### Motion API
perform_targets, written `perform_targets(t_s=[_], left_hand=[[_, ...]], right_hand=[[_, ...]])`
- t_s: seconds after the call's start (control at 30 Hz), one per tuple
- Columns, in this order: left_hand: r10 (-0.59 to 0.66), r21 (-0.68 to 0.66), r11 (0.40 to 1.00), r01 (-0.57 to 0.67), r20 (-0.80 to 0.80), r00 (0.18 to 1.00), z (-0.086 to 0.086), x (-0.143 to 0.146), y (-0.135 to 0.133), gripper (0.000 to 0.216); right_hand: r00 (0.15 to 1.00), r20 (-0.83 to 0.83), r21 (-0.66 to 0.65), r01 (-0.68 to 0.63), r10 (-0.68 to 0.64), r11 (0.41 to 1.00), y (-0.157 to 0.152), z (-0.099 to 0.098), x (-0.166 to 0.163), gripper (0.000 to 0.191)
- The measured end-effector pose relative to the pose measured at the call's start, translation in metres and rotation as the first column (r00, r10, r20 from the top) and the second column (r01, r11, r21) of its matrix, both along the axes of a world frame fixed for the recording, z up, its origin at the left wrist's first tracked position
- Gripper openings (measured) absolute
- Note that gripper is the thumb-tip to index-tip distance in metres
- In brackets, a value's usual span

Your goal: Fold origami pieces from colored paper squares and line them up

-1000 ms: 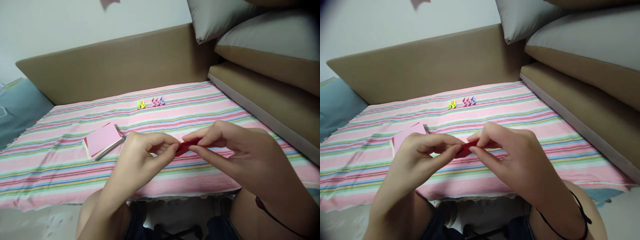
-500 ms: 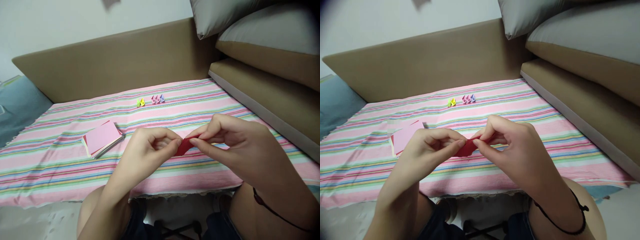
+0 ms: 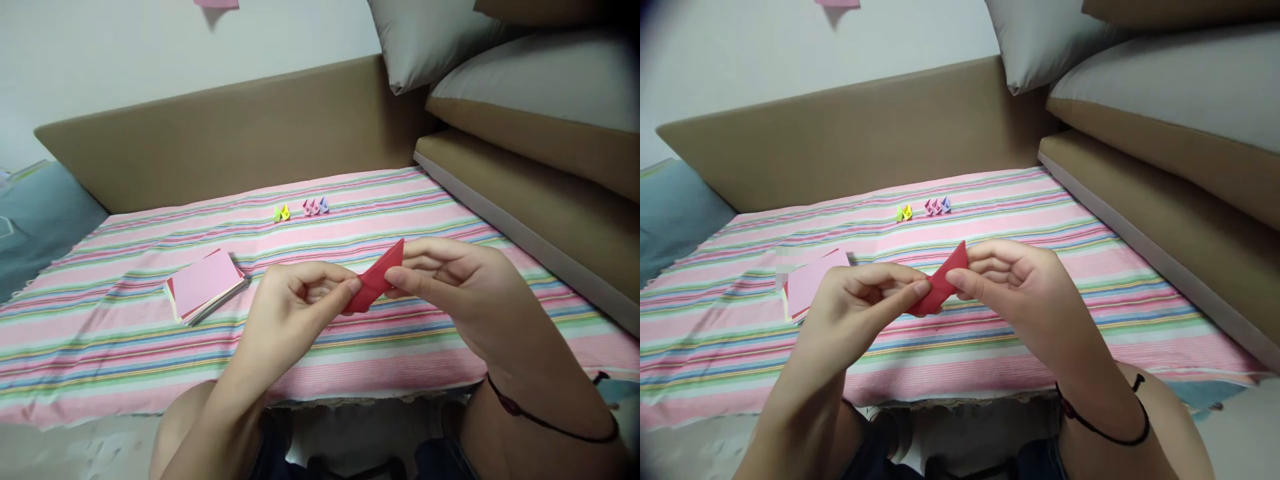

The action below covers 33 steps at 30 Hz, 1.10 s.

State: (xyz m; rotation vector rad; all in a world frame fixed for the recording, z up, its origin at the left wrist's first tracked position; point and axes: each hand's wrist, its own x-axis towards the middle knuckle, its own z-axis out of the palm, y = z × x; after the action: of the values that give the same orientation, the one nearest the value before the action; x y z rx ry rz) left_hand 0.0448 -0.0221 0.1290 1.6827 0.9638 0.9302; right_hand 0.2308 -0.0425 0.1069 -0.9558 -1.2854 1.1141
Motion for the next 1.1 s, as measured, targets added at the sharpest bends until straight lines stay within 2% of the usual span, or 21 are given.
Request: perform_targets(t_s=[0.23, 0.43, 0.53, 0.73, 0.97, 1.1], left_hand=[[0.01, 0.028, 1.0, -0.008, -0.074, 0.997, -0.0017, 0.0004, -0.0004, 0.018], [-0.03, 0.027, 0.999, 0.032, -0.096, 0.995, 0.0009, 0.0019, -0.0005, 0.019], [-0.026, 0.085, 0.996, 0.039, -0.15, 0.988, 0.0022, 0.0027, 0.0, 0.021], [-0.007, 0.151, 0.988, 0.038, -0.204, 0.979, 0.0013, 0.0007, 0.0015, 0.019], [-0.037, 0.15, 0.986, 0.073, -0.228, 0.973, -0.0011, 0.0003, 0.0028, 0.019], [-0.017, 0.161, 0.985, 0.054, -0.227, 0.974, -0.0032, -0.0009, 0.0044, 0.019]], right_hand=[[0.995, -0.034, 0.004, 0.089, -0.089, 0.996, 0.0022, -0.0054, -0.0022, 0.016], [1.0, -0.029, 0.002, 0.009, -0.008, 1.0, 0.001, -0.0022, -0.0046, 0.013], [0.999, 0.013, 0.031, 0.039, -0.039, 0.999, 0.0009, -0.001, -0.0054, 0.007], [0.992, 0.061, 0.02, 0.105, -0.106, 0.994, 0.0035, -0.0034, -0.0053, 0.019], [0.971, 0.117, 0.059, 0.203, -0.209, 0.977, 0.002, -0.0019, -0.007, 0.029], [0.983, 0.057, 0.021, 0.176, -0.177, 0.984, 0.0042, -0.0021, -0.0084, 0.03]])
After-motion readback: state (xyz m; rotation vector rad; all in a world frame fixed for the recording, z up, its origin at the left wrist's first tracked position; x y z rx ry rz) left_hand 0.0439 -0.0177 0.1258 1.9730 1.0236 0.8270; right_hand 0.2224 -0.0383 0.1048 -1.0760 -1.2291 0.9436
